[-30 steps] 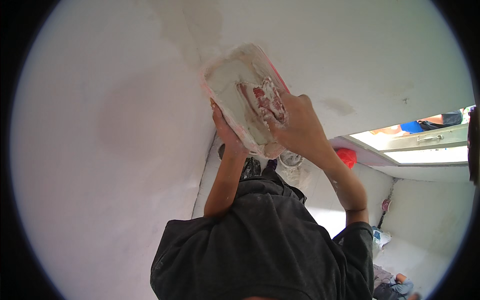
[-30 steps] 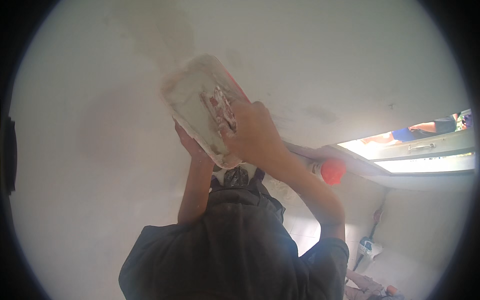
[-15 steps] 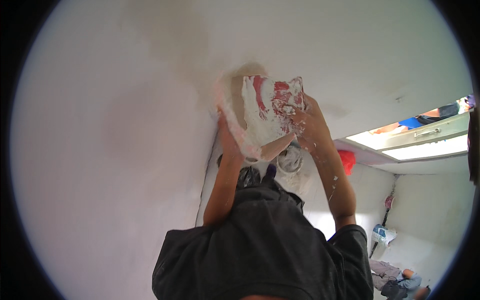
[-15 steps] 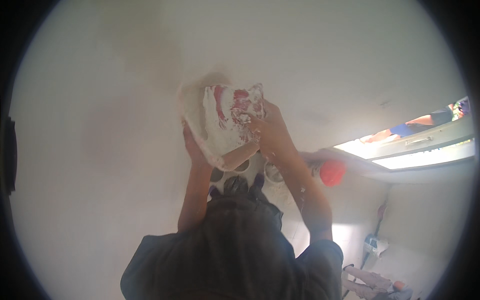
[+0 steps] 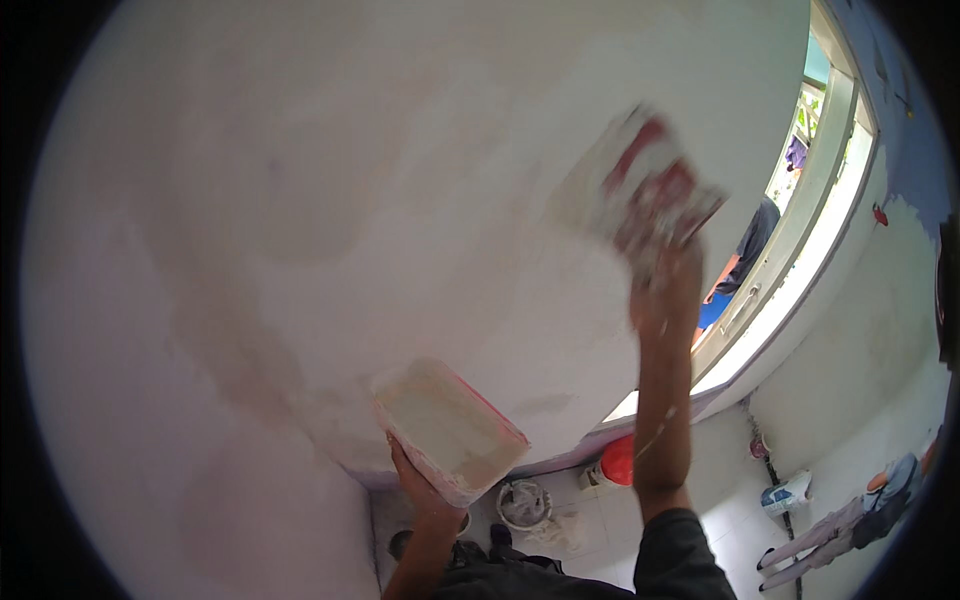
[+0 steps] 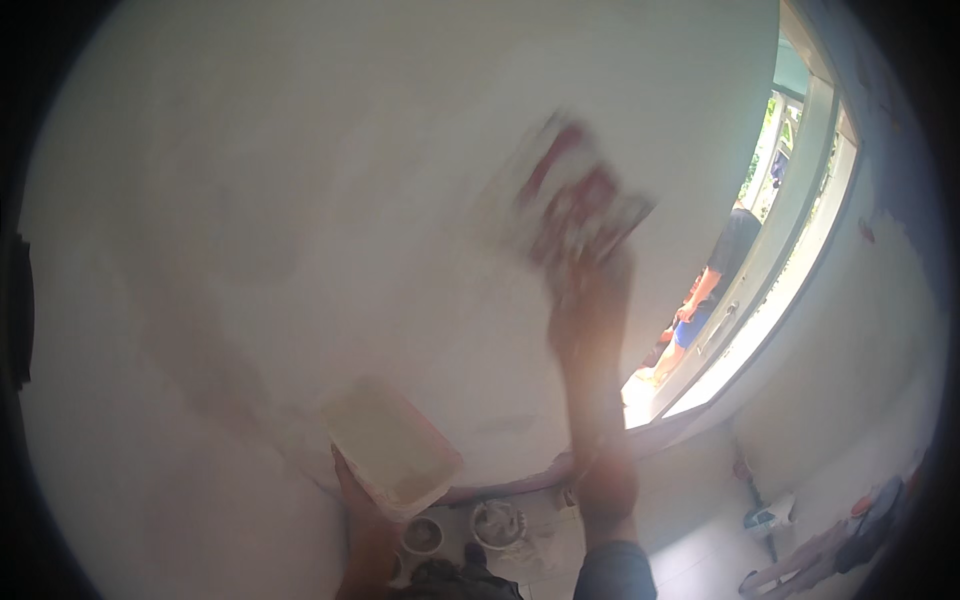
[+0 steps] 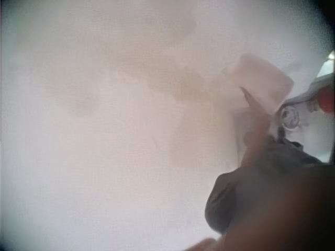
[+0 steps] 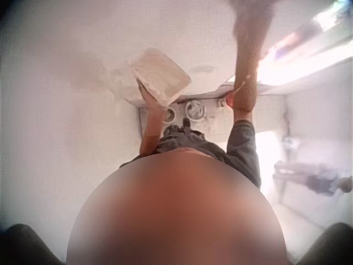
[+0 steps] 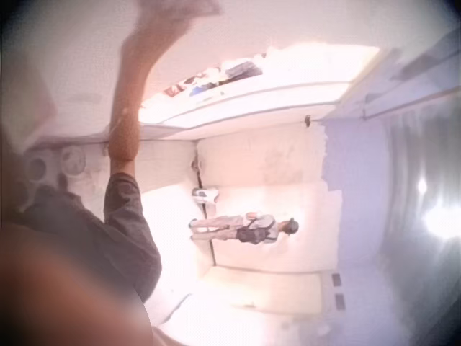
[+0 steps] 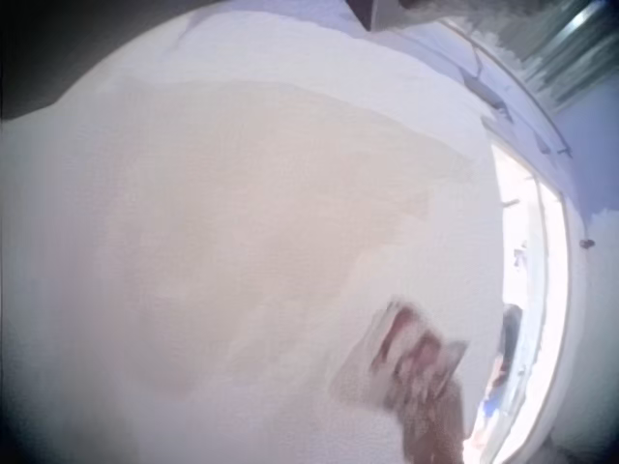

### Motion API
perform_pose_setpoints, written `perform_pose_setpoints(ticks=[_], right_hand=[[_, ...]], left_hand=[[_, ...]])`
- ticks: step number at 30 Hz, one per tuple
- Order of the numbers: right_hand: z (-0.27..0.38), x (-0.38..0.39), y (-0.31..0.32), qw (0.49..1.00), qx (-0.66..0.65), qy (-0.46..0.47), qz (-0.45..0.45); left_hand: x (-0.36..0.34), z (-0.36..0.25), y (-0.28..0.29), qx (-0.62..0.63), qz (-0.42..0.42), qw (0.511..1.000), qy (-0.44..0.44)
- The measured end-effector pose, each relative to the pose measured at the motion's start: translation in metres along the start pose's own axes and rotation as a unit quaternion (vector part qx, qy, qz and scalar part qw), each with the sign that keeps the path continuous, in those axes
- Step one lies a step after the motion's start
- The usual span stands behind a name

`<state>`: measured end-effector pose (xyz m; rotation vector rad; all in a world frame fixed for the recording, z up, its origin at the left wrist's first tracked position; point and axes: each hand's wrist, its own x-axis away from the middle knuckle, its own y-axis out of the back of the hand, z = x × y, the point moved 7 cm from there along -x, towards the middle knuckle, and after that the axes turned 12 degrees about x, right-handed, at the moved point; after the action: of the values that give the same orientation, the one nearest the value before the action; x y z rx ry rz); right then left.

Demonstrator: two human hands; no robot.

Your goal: The person applies plaster to a wall using a trowel and a container of plaster. They repeatedly scoop plaster from the container and spread it across the wall surface in smooth strokes, working along the corner and upper sections of the wall.

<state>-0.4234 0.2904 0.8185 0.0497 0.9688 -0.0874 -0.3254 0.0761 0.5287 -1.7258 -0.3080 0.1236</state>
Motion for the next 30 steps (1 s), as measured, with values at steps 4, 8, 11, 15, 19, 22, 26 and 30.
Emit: perform_pose_setpoints(ticks=[4, 8, 11, 15, 19, 22, 26, 30], right_hand=[[0.082, -0.102, -0.019, 0.795, 0.418, 0.373, -0.235], [0.066, -0.125, -0.073, 0.625, 0.664, 0.333, -0.240], [0.031, -0.083, -0.099, 0.609, 0.706, 0.314, -0.176], [0.012, 0.000, -0.111, 0.674, 0.638, 0.361, -0.091], [0.053, -0.031, -0.046, 0.751, 0.578, 0.260, -0.184], [0.081, -0.104, 0.017, 0.696, 0.638, 0.180, -0.276], [0.097, -0.129, -0.013, 0.759, 0.575, 0.192, -0.238], [0.075, -0.067, -0.128, 0.713, 0.661, 0.222, -0.076]], left_hand=[[0.004, 0.005, -0.004, -0.013, -0.004, 1.000, 0.013], [0.005, 0.010, -0.008, 0.007, -0.039, 0.999, 0.004], [0.003, 0.012, -0.001, 0.021, -0.040, 0.999, -0.010], [0.006, 0.003, 0.022, -0.049, -0.016, 0.998, -0.027], [0.005, -0.006, 0.027, 0.036, -0.033, 0.999, -0.020], [0.006, 0.004, 0.025, 0.037, -0.016, 0.999, 0.015], [0.011, 0.008, 0.015, 0.012, -0.011, 1.000, 0.014], [0.008, 0.009, 0.014, 0.025, -0.012, 1.000, 0.003]])
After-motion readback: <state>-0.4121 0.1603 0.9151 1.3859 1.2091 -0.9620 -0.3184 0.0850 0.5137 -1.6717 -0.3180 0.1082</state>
